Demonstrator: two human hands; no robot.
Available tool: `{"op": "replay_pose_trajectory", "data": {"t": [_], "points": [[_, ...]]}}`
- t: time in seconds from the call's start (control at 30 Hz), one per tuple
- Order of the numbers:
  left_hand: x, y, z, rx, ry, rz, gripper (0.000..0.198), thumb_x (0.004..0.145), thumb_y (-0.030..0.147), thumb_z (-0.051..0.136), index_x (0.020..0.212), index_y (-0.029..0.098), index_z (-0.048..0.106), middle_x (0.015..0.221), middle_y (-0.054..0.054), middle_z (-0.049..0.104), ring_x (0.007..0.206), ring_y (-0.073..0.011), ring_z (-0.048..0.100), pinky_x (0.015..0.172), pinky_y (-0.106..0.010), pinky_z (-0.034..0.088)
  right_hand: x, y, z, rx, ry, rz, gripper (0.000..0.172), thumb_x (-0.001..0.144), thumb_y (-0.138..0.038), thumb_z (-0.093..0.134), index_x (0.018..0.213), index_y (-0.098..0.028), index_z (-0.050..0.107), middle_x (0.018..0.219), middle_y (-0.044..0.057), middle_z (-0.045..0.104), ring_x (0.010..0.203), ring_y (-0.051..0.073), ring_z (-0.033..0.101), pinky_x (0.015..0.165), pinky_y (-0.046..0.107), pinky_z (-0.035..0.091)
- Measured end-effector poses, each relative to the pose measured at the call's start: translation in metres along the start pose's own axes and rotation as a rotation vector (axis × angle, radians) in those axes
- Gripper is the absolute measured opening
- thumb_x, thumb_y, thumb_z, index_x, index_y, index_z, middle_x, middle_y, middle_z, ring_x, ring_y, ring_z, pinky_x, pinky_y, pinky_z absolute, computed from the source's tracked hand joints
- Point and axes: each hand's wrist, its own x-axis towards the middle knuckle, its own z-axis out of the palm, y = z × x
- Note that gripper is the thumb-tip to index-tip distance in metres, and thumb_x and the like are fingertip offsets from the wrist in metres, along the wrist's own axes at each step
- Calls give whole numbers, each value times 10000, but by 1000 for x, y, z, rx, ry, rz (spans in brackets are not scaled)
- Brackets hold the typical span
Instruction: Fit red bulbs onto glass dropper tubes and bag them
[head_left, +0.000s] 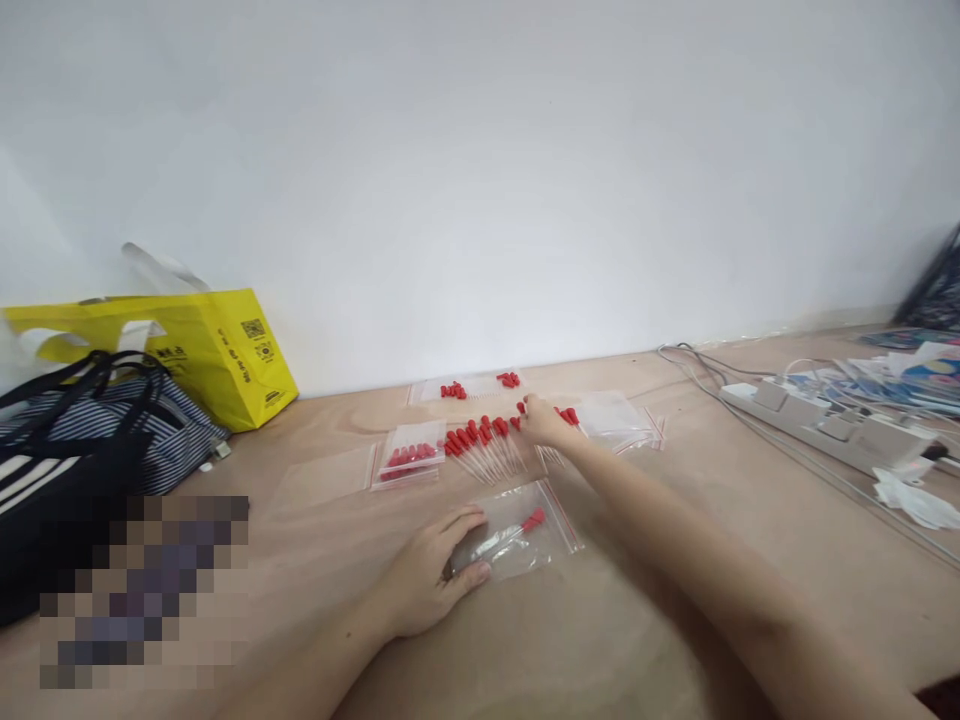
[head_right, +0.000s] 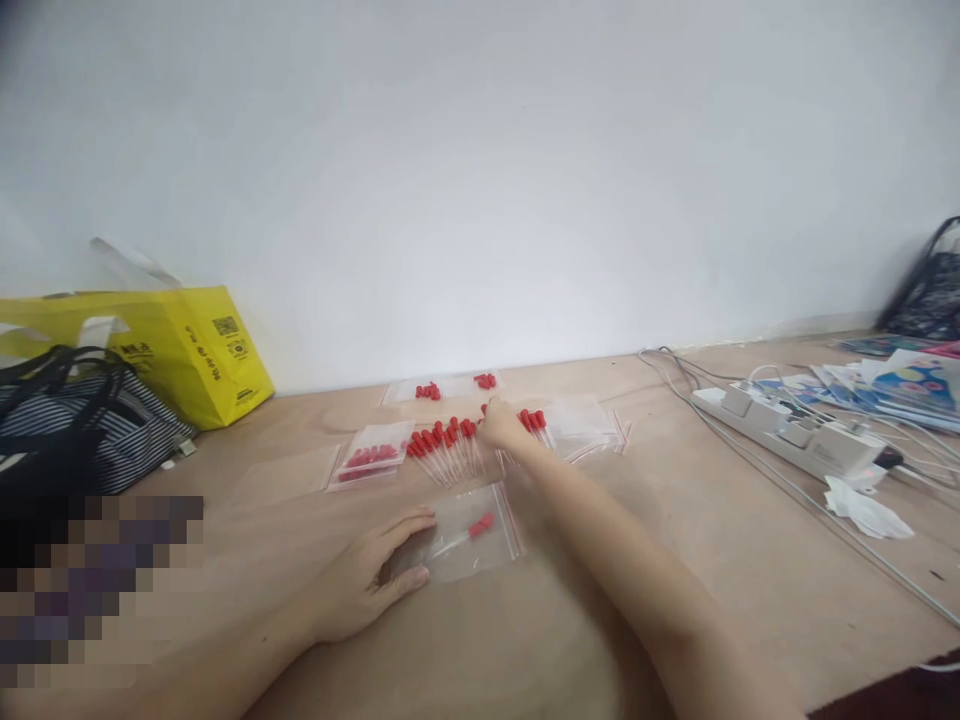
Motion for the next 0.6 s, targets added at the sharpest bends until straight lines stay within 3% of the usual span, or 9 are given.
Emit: {"op": "replay_pose_trajectory", "data": {"t": [0.1,0.23,0.4,0.6], "points": [[0,1,0,-7,14,-2,416,799,388,470,1174,208,448,1265,-71,463,1155,-222,424,968,-389,358,-18,10,-29,179,36,42,272,805,-174,397,1069,-126,442,602,-31,492,513,93,494,530,233,424],[1,-1,2,-27,39,-9,427,801,395,465,1186,213,430,1260,-64,465,1140,-222,436,961,-384,364,-58,35,-47,392,154,85,354,775,-252,312,1117,-165,319,559,-77,387,439,79,425,454,207,385],[0,-8,6,-22,46,-19,506,789,430,475,1243,237,362,1297,-65,422,1161,-243,407,967,-415,343,-95,46,-34,669,219,124,397,690,-341,427,1052,-210,331,625,-68,370,464,73,416,427,199,377],[0,-7,5,11,16,-11,539,781,454,473,1248,215,348,1303,-75,411,1165,-243,401,964,-403,350,-110,32,-19,894,118,174,379,630,-344,552,944,-220,380,669,-68,423,473,57,447,453,207,396]]}}
